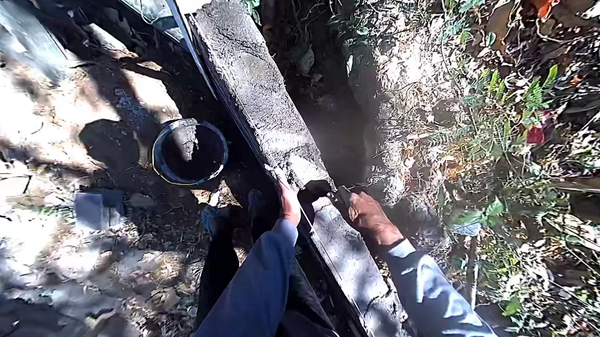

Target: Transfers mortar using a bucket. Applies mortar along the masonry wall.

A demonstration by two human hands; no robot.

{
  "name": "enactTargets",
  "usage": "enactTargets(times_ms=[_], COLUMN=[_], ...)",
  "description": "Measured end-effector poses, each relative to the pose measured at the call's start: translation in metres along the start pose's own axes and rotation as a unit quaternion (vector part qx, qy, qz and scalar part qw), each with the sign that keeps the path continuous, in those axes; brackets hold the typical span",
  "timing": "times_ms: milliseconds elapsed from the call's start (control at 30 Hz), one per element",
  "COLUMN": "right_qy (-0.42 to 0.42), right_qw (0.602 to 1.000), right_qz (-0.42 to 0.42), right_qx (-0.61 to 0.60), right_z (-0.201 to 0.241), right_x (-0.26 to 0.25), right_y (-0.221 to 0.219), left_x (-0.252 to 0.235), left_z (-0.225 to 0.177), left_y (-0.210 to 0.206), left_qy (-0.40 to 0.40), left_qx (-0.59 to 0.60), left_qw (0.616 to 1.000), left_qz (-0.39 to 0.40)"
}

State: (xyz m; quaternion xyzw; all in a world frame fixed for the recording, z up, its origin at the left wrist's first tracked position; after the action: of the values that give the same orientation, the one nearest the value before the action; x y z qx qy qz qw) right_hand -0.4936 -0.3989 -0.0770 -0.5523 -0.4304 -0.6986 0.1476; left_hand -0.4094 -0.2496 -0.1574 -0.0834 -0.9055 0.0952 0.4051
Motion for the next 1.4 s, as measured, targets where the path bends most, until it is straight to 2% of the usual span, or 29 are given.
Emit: enactTargets(times_ms=[133, 233, 333, 433, 500, 600, 667, 700, 767, 867, 967, 1000, 1067, 1100, 1167, 1233, 1267, 1333, 1400], right_qy=[-0.033, 0.015, 0.059, 0.059, 0.063, 0.103, 0.073, 0.039, -0.018, -0.069, -0.049, -0.021, 0.07, 0.132, 0.244, 0.286, 0.281, 0.243, 0.203], right_qw=[0.998, 0.996, 0.992, 0.991, 0.989, 0.947, 0.91, 0.906, 0.922, 0.942, 0.956, 0.952, 0.917, 0.889, 0.845, 0.831, 0.845, 0.899, 0.944], right_qz=[-0.012, 0.003, 0.001, -0.018, 0.026, 0.017, -0.031, -0.049, -0.038, 0.021, -0.043, -0.083, -0.117, -0.097, 0.003, 0.093, 0.116, 0.122, 0.112], right_qx=[-0.05, -0.091, -0.111, -0.119, -0.129, -0.303, -0.407, -0.419, -0.385, -0.328, -0.287, -0.292, -0.375, -0.428, -0.476, -0.469, -0.441, -0.344, -0.234], right_z=[-0.001, -0.006, -0.007, 0.008, 0.007, -0.016, -0.022, -0.024, -0.028, -0.037, -0.049, -0.045, -0.02, 0.0, 0.051, 0.104, 0.131, 0.179, 0.22], right_x=[0.001, 0.007, 0.03, 0.035, 0.026, 0.026, 0.027, 0.022, 0.006, 0.008, 0.049, 0.066, 0.1, 0.11, 0.119, 0.106, 0.092, 0.053, 0.007], right_y=[-0.016, -0.023, -0.006, -0.003, -0.011, 0.0, 0.028, 0.041, 0.048, 0.018, 0.014, 0.019, 0.028, 0.031, 0.029, 0.015, 0.004, -0.02, -0.041], left_x=[0.001, 0.004, 0.005, 0.007, 0.009, 0.013, 0.02, 0.022, 0.023, 0.021, 0.022, 0.021, 0.02, 0.022, 0.036, 0.068, 0.094, 0.156, 0.226], left_z=[0.002, 0.002, -0.005, 0.0, 0.001, 0.002, 0.01, 0.013, 0.017, 0.013, 0.001, -0.005, -0.013, -0.016, -0.012, -0.008, -0.004, 0.009, 0.026], left_y=[0.002, 0.004, 0.004, 0.005, 0.003, 0.005, 0.007, 0.007, 0.009, 0.012, 0.024, 0.036, 0.081, 0.112, 0.185, 0.269, 0.316, 0.405, 0.466], left_qy=[-0.003, 0.0, -0.008, -0.011, -0.001, -0.007, 0.01, 0.017, 0.018, 0.024, 0.03, 0.023, 0.019, 0.028, 0.07, 0.139, 0.18, 0.226, 0.256], left_qx=[-0.027, -0.048, -0.05, -0.067, -0.11, -0.158, -0.134, -0.126, -0.086, -0.012, -0.001, -0.022, -0.132, -0.211, -0.333, -0.364, -0.356, -0.31, -0.267], left_qw=[1.0, 0.999, 0.999, 0.998, 0.994, 0.987, 0.991, 0.992, 0.995, 0.999, 1.0, 0.999, 0.991, 0.977, 0.94, 0.921, 0.915, 0.908, 0.892], left_qz=[-0.001, -0.008, 0.007, -0.01, -0.01, -0.007, -0.018, -0.027, -0.043, -0.044, -0.003, 0.004, 0.009, 0.006, 0.011, -0.022, -0.063, -0.168, -0.26])
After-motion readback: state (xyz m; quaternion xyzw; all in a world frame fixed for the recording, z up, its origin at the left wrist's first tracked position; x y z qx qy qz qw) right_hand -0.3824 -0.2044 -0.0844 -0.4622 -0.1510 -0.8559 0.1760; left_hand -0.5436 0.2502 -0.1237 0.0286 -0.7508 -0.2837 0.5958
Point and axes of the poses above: each hand's wrist, its own x-axis away from the middle knuckle, its own y-axis out of the back of the hand, z = x × y, the point moved 8 cm from there along -x, towards the middle knuckle, and after that the axes turned 3 degrees about z, right-handed, at the moved point
